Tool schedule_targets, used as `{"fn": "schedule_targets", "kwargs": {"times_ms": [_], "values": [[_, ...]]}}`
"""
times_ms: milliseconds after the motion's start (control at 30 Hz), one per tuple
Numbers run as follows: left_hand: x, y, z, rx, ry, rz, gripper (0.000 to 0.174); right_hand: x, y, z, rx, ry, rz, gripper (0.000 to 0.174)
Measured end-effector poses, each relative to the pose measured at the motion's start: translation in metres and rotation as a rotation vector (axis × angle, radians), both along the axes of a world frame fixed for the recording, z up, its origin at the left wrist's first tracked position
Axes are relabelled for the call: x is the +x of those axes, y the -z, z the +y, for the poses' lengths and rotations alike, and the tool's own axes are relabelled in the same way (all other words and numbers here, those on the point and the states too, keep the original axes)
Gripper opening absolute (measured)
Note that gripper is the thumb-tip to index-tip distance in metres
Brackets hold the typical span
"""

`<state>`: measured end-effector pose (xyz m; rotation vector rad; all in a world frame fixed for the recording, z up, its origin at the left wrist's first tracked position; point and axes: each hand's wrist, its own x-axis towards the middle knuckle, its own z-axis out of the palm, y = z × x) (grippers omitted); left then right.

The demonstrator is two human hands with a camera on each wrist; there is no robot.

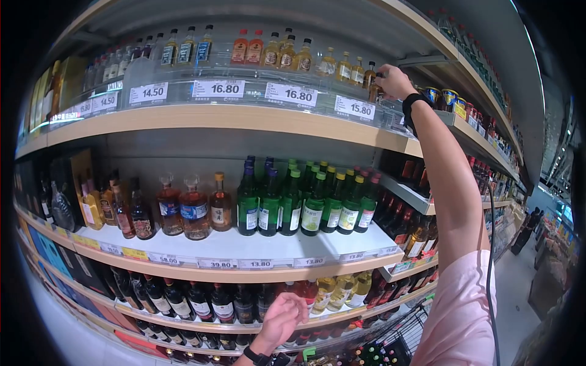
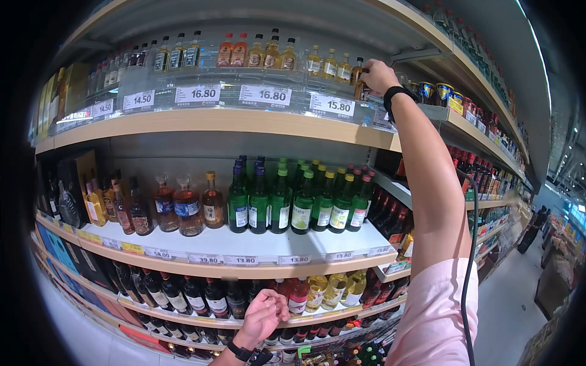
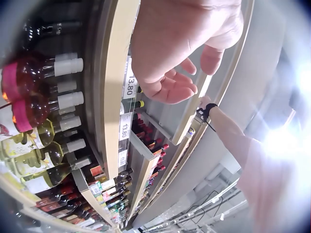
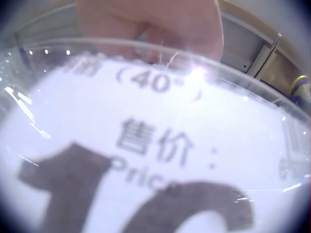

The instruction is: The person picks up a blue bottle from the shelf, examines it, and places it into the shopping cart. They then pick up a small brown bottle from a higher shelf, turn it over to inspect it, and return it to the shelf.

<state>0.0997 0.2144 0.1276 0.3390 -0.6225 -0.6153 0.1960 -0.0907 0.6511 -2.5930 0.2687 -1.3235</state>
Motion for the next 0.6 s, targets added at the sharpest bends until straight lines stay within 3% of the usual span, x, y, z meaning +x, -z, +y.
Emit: {"fn": "schedule_targets", "kwargs": {"times_ms": [200, 367, 467, 600], "values": [[0.002, -0.002, 0.002, -0.026, -0.004, 0.008, 0.027, -0.013, 0.008, 0.003, -0.001, -0.079, 0.17, 0.071], [-0.001, -0.001, -0.001, 0.011, -0.026, 0.01, 0.027, 0.005, 0.008, -0.025, -0.041, -0.161, 0.085, 0.077], [-0.001, 0.0, -0.004, 0.062, -0.064, 0.028, 0.026, -0.008, 0.008, -0.013, 0.004, -0.028, 0.014, 0.078], [-0.008, -0.002, -0.007, 0.073, -0.068, 0.038, 0.026, -0.035, 0.005, -0.029, -0.042, -0.08, -0.123, 0.065]]}}
